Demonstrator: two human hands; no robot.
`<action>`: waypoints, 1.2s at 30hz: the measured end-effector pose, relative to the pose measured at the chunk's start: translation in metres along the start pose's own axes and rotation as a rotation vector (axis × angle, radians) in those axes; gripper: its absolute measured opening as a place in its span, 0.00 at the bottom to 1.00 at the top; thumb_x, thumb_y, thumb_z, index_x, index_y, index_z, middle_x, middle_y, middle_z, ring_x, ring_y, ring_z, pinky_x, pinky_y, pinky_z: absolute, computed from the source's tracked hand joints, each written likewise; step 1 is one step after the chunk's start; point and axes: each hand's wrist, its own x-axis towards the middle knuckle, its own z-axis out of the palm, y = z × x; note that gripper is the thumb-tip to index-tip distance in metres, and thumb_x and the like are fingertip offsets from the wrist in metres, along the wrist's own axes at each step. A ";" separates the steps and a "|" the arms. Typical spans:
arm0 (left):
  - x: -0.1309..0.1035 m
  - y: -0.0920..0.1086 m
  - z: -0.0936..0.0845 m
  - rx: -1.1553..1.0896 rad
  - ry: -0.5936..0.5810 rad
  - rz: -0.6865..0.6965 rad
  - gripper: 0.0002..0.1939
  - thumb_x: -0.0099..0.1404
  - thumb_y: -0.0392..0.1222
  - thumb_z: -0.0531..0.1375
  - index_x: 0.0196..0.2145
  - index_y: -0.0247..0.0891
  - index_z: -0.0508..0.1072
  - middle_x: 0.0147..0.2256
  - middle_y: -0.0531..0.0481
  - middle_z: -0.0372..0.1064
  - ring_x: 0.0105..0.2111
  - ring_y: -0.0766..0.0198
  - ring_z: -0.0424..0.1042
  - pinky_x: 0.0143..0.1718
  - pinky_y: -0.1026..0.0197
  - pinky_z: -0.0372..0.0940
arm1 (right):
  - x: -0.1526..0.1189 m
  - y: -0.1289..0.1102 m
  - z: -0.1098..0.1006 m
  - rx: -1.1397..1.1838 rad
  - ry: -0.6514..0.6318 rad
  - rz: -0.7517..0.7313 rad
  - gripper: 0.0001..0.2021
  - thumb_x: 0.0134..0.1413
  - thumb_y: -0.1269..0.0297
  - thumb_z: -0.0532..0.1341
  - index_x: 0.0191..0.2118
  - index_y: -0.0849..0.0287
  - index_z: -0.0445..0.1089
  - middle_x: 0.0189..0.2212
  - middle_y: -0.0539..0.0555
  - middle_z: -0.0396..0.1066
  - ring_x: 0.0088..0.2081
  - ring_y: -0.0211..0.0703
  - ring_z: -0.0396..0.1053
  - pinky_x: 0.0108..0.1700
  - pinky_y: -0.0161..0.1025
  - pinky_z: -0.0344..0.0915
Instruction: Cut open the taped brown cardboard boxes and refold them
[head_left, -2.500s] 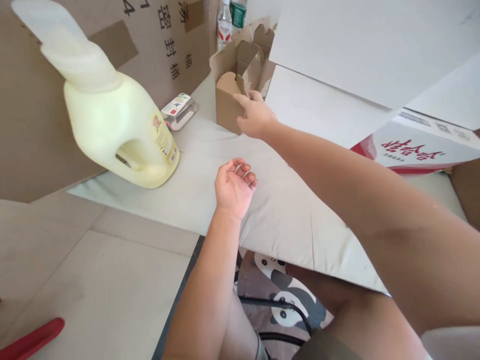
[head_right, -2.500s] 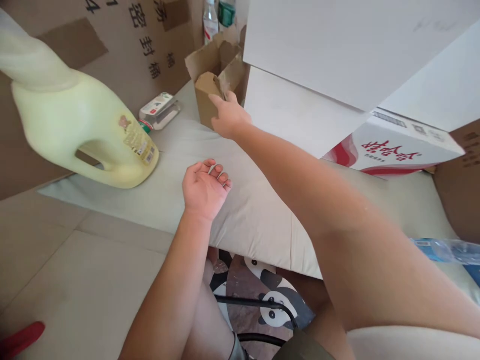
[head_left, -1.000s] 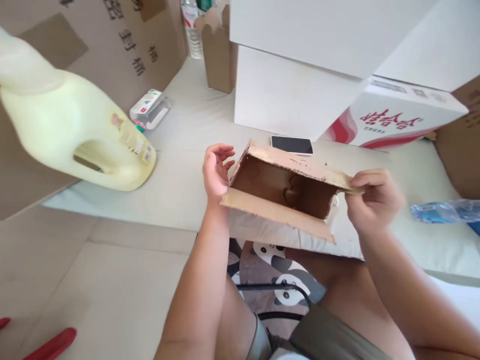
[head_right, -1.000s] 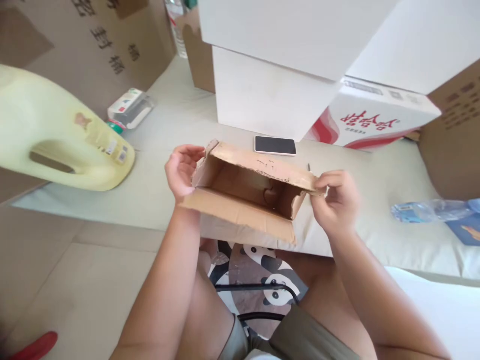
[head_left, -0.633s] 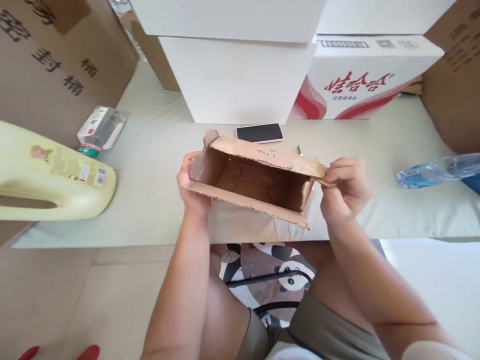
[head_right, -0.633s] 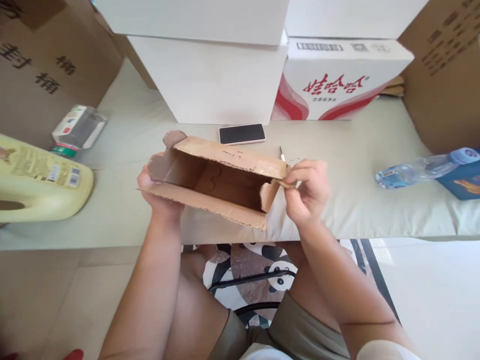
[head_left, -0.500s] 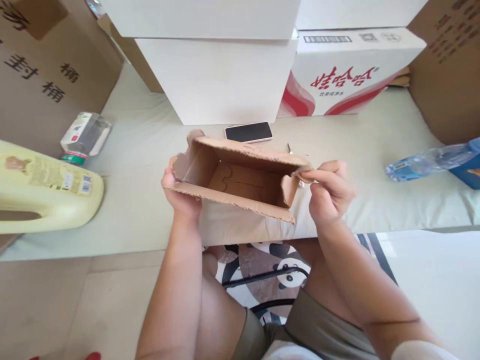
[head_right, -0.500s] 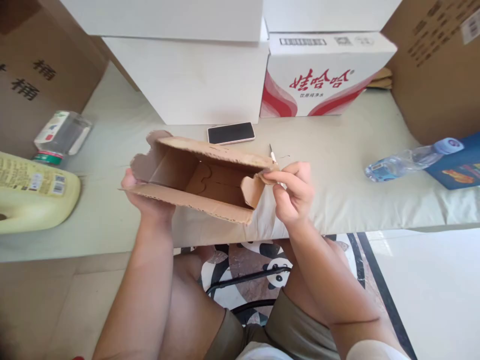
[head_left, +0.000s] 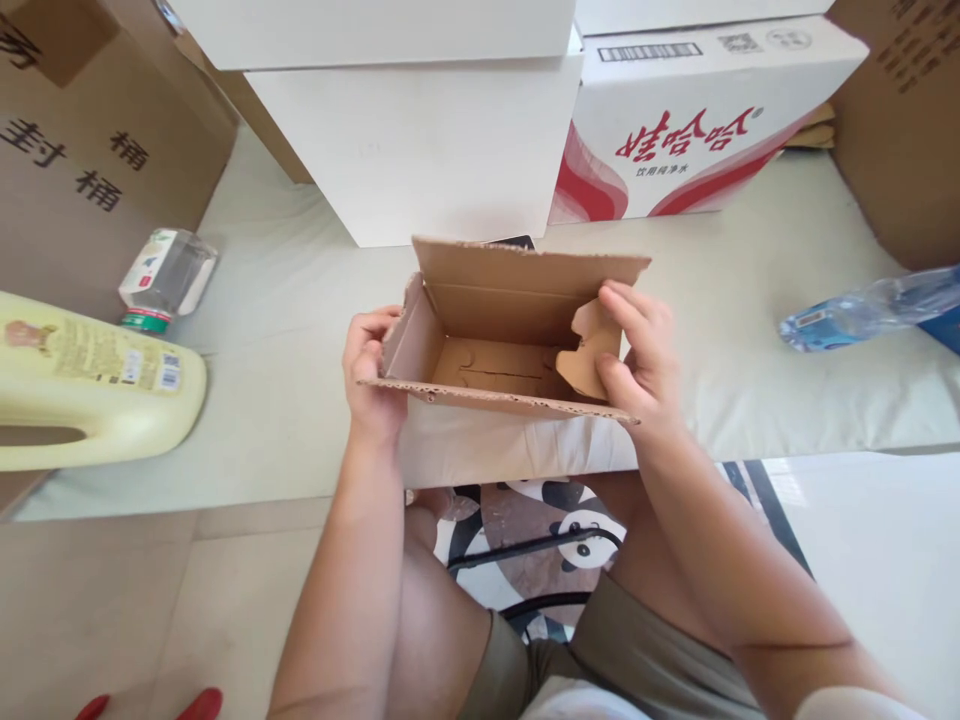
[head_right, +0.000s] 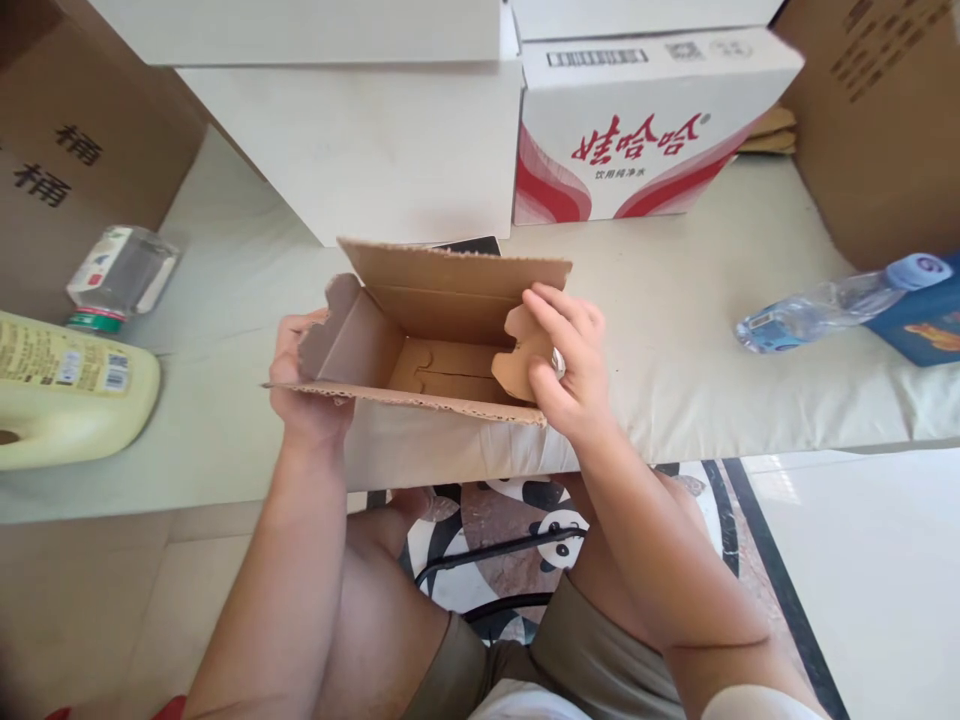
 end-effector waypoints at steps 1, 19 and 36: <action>0.000 0.000 0.000 0.009 -0.048 0.049 0.25 0.52 0.69 0.67 0.31 0.44 0.75 0.43 0.46 0.73 0.49 0.51 0.73 0.51 0.52 0.69 | 0.000 0.002 0.000 0.008 -0.027 -0.003 0.31 0.57 0.68 0.57 0.66 0.40 0.66 0.64 0.51 0.67 0.64 0.56 0.64 0.66 0.62 0.58; -0.005 -0.001 0.002 0.179 -0.147 0.068 0.54 0.54 0.87 0.31 0.33 0.44 0.82 0.55 0.41 0.68 0.61 0.44 0.66 0.64 0.44 0.63 | -0.017 0.017 0.028 0.135 0.120 -0.066 0.36 0.67 0.35 0.35 0.41 0.48 0.76 0.46 0.56 0.75 0.63 0.59 0.67 0.74 0.66 0.46; -0.003 -0.009 -0.008 0.322 -0.191 0.231 0.22 0.61 0.65 0.64 0.40 0.45 0.81 0.54 0.44 0.71 0.61 0.45 0.67 0.66 0.46 0.59 | -0.022 0.008 0.029 0.212 0.071 0.106 0.32 0.61 0.45 0.57 0.68 0.45 0.53 0.74 0.56 0.44 0.76 0.57 0.41 0.74 0.65 0.45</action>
